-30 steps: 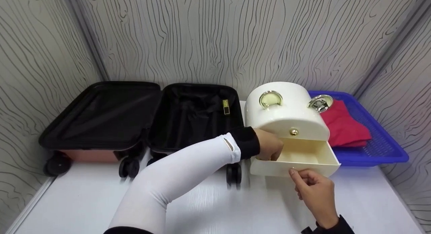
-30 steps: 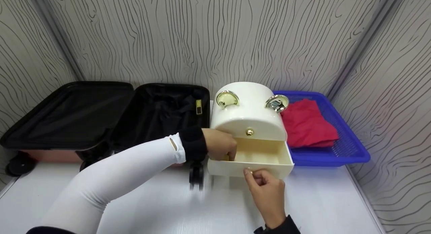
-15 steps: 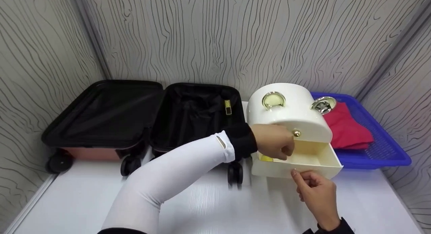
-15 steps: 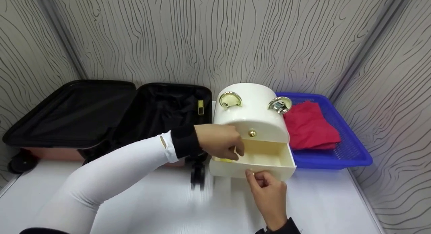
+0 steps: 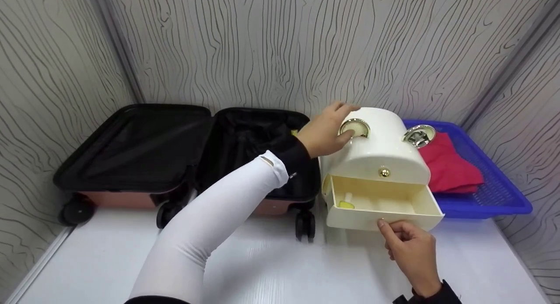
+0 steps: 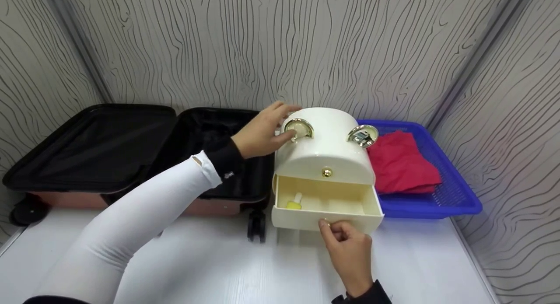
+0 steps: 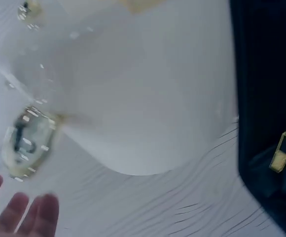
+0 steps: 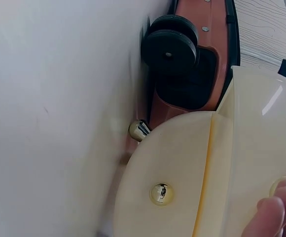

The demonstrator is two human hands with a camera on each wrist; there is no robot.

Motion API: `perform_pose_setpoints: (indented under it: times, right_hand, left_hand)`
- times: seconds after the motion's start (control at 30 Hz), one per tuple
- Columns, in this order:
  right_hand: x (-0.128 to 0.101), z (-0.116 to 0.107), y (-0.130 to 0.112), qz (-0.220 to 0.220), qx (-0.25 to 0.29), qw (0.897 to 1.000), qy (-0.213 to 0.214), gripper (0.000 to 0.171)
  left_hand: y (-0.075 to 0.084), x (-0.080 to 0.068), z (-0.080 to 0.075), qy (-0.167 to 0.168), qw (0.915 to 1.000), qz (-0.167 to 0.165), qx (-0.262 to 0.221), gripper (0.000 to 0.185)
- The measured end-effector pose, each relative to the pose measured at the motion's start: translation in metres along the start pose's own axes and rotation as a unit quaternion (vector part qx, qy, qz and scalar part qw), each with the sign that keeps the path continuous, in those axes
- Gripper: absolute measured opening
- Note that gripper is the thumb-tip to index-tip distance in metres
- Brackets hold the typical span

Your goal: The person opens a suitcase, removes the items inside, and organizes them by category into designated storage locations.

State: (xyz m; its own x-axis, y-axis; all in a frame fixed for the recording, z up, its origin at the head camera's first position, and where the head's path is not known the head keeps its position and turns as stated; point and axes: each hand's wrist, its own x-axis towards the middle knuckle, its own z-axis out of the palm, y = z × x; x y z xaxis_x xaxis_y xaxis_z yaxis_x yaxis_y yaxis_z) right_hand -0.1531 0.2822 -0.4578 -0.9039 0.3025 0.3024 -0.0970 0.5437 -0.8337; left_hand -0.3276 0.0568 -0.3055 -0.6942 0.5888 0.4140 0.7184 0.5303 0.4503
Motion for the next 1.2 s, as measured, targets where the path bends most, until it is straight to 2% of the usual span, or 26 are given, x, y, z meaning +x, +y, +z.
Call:
perform_pose_setpoints:
  times: [0.1,0.2,0.3,0.5,0.83,1.0,1.1,1.2]
  right_hand:
    - [0.002,0.000,0.000,-0.005,0.004,1.000,0.000,0.023]
    - [0.005,0.001,0.001,-0.010,0.007,1.000,0.000,0.024]
    - [0.011,0.004,0.002,-0.009,0.009,1.000,-0.001,0.025]
    - [0.033,0.010,0.006,-0.011,0.011,1.000,0.001,0.026]
    - [0.065,0.022,0.007,-0.027,0.015,1.000,0.002,0.033]
    - [0.070,0.027,0.012,-0.029,0.020,0.999,0.008,0.035]
    - [0.068,0.028,0.019,-0.037,-0.006,0.999,0.004,0.034]
    - [0.066,0.029,0.029,-0.058,-0.086,0.994,-0.010,0.032]
  left_hand:
    - [-0.013,0.003,0.004,-0.026,0.9983,-0.019,-0.048,0.049]
    - [-0.019,0.005,0.009,-0.033,0.9970,-0.016,-0.067,0.039]
    - [-0.018,0.006,0.014,-0.024,0.9980,-0.016,-0.056,0.033]
    - [-0.013,0.009,0.017,-0.012,0.9989,-0.028,-0.034,0.032]
    - [-0.011,0.010,0.017,-0.017,0.9989,-0.033,-0.028,0.032]
    - [-0.014,0.011,0.017,-0.022,0.9988,-0.025,-0.035,0.033]
    - [-0.015,0.011,0.017,-0.026,0.9986,-0.020,-0.041,0.034]
    - [-0.017,0.011,0.016,-0.024,0.9983,-0.017,-0.049,0.032]
